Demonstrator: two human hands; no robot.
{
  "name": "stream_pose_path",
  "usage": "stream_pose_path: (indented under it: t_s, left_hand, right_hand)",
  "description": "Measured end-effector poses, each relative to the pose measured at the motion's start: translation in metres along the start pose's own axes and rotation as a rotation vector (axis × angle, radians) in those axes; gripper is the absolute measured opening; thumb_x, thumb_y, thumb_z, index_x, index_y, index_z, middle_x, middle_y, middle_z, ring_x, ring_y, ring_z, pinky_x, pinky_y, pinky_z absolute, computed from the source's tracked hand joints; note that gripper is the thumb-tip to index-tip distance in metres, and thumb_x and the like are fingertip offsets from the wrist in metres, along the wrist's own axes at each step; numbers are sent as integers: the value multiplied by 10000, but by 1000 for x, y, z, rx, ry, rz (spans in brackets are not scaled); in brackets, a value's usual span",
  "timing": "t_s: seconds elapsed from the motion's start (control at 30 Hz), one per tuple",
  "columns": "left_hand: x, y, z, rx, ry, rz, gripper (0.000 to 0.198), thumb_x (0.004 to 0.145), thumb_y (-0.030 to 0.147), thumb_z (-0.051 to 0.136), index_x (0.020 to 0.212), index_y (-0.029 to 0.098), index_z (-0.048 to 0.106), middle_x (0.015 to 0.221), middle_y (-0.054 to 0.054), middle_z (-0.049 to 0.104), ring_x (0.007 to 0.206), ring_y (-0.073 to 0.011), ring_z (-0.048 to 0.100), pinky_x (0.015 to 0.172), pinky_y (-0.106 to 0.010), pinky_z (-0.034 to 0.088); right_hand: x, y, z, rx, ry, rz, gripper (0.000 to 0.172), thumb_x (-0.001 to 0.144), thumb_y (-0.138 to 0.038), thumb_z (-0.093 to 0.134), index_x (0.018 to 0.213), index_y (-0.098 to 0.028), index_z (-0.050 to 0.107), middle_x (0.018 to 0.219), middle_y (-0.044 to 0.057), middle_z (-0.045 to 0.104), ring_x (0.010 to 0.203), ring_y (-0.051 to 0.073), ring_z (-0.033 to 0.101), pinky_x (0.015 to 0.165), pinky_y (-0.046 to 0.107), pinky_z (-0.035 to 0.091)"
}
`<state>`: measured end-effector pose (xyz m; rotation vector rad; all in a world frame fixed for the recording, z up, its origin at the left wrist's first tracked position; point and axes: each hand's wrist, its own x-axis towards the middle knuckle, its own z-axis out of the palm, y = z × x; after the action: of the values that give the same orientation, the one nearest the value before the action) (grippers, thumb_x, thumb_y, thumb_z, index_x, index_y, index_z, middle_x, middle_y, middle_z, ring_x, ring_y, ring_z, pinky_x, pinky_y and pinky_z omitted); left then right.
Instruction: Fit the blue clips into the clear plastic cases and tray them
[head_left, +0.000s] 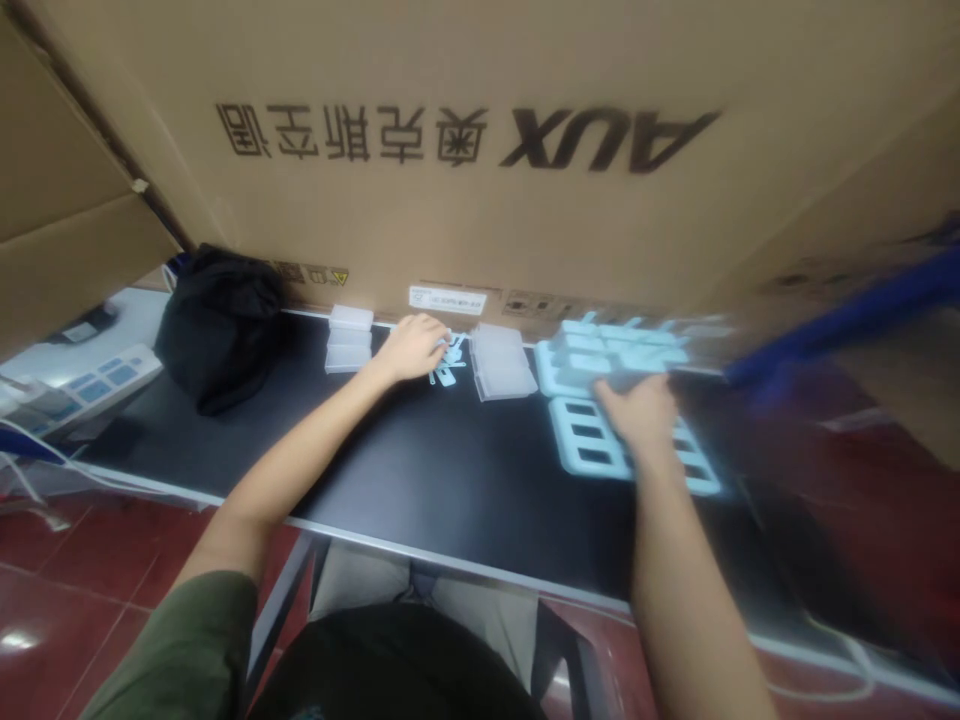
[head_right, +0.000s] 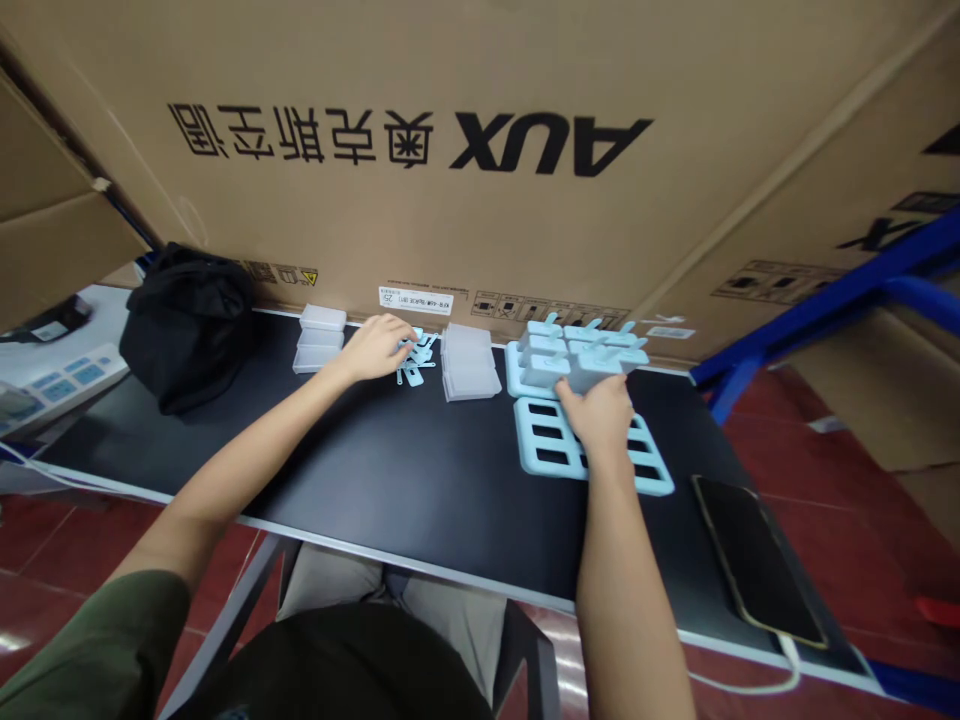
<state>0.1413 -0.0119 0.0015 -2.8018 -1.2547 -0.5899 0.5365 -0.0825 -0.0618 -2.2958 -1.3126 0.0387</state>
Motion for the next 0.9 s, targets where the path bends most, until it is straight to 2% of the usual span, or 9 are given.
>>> stream_pose_path:
  t_s: [0.13,0.27,0.37,0.43,0.5,0.6,0.67,0.77,0.9]
  left_hand:
    - [18,21,25,159,-102,36,312,1031,264,471,1133,159,746,1228,-106,756,1233,-299,604,1131,-478,394]
    - [16,22,40,187,-106,41,365,1027,232,460,1260,173,734,1316,-94,733,1267,-300,587,1165,-472,359]
    - [15,24,48,184,-94,35,368,1000,215,490,1266,202,745,1345,-85,717,1274,-302,581,1152,-467,373]
    - [15,27,54,191,-78,13,347,993,221,501,1222,186,760,1333,-104,711,1263,-309,584,1146,-472,382]
    - [14,31,58,199,-56,-7,346,992,218,498,1214,146,753,1319,-141,699,1265,-318,580,1160,-482,375]
    - [12,34,63,189,-17,-29,368,1003,211,475,1254,106,723,1311,-175,683,1271,-324,573,1190,-496,352]
    - [12,34,65,167,3,-43,382,1013,211,461,1290,117,708,1326,-164,680,1280,-320,569,1208,-499,336]
    - [11,33,66,127,5,-51,408,1020,216,462,1356,157,685,1363,-135,680,1304,-315,556,1217,-506,331]
    - [10,31,64,86,-11,-64,429,1026,226,453,1388,201,682,1385,-102,688,1311,-318,549,1227,-538,317]
  right_hand:
    - [0,4,0,140,8,-11,749,742,-565,711,1249,-35,563,1147,290,676,1142,426,638,1044,517,493]
    - [-2,-1,-3,175,35,-70,556,700,-539,693,1058,-124,601,989,228,677,1058,418,636,1012,557,495]
    - [-5,-10,-13,226,111,-18,482,680,-499,704,996,-147,611,950,213,686,1035,421,651,1017,573,496]
    - [-10,-15,-26,289,197,37,468,690,-478,694,1009,-144,619,954,205,696,1016,414,670,1017,569,502]
    - [-15,-20,-42,335,273,64,504,764,-472,629,1129,-126,604,1038,210,703,1024,386,687,1006,539,516]
    - [-21,-38,-66,371,288,-21,502,916,-466,473,1307,-155,515,1220,223,676,1113,346,682,977,491,532]
    - [-23,-61,-75,371,222,-122,429,943,-517,480,1222,-198,549,1186,211,691,1081,351,679,928,490,539]
    - [-18,-112,-76,311,35,-278,397,872,-593,613,1003,-218,606,1004,159,720,934,331,673,848,456,542]
    - [-5,-174,-59,176,-302,-513,396,921,-540,534,1054,-190,662,1088,149,749,1031,321,687,889,386,528]
